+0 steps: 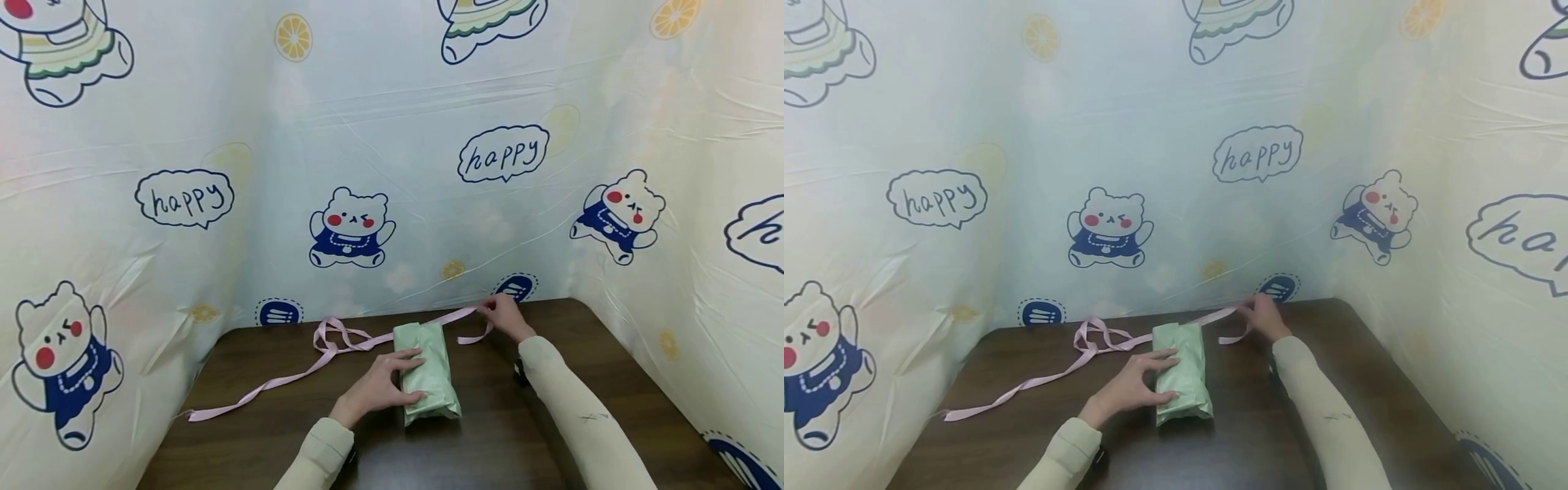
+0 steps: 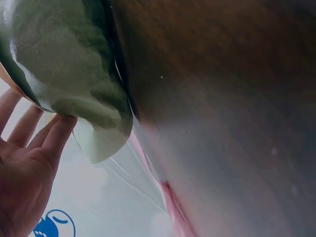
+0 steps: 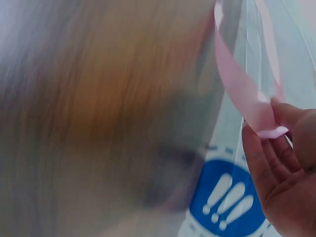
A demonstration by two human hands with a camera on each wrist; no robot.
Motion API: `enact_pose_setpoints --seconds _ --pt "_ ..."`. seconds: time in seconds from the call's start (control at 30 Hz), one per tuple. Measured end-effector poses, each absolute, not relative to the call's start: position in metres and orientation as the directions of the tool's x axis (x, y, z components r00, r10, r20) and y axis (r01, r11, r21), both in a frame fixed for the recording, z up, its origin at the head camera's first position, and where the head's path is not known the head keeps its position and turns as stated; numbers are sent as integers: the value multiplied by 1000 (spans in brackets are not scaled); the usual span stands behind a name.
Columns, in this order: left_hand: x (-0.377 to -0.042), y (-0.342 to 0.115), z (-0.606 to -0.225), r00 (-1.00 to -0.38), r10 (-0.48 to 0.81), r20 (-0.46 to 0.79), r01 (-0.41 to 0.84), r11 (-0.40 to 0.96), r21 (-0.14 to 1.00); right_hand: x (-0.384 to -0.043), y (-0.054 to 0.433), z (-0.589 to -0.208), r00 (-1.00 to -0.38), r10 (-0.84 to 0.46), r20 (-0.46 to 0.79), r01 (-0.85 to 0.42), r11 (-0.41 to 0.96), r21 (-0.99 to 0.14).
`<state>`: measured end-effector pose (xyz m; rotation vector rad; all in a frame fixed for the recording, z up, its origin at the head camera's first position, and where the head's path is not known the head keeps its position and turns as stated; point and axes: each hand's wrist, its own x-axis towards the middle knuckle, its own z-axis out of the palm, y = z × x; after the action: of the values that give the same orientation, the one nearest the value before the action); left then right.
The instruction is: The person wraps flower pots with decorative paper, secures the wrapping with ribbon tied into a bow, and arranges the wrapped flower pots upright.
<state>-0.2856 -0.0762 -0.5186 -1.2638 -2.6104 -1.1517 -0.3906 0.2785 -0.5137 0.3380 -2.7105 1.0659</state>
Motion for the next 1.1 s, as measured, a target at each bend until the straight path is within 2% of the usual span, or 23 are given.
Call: enact_pose_setpoints --seconds 0.27,0.37,0.47,0.53,0.63,0.77,0.83,1.1 --pt "-287 -77 -520 -681 660 316 678 406 613 -377 321 -507 -976 64 211 -78 796 -601" --pt "-287 -77 -520 -679 659 324 679 396 618 -376 333 -508 -984 132 117 39 808 -588" --pt "-286 -77 -519 -680 659 322 675 391 625 -377 334 -510 -987 150 53 102 851 -515" --pt "-285 -77 -518 -681 660 317 672 389 630 -379 329 -513 -991 127 50 90 881 -464" --pt "-284 -77 -518 -683 661 311 667 390 635 -384 313 -518 -995 38 87 0 914 -406" --pt "-283 -78 -517 -684 660 311 666 392 634 -390 289 -525 -982 -172 73 -186 885 -427" --pt "-283 -78 -517 -683 661 311 669 394 631 -391 279 -528 -967 -250 41 -241 857 -455" --pt "-282 -78 -516 -684 659 312 670 400 625 -391 258 -532 -939 -343 -14 -291 818 -496"
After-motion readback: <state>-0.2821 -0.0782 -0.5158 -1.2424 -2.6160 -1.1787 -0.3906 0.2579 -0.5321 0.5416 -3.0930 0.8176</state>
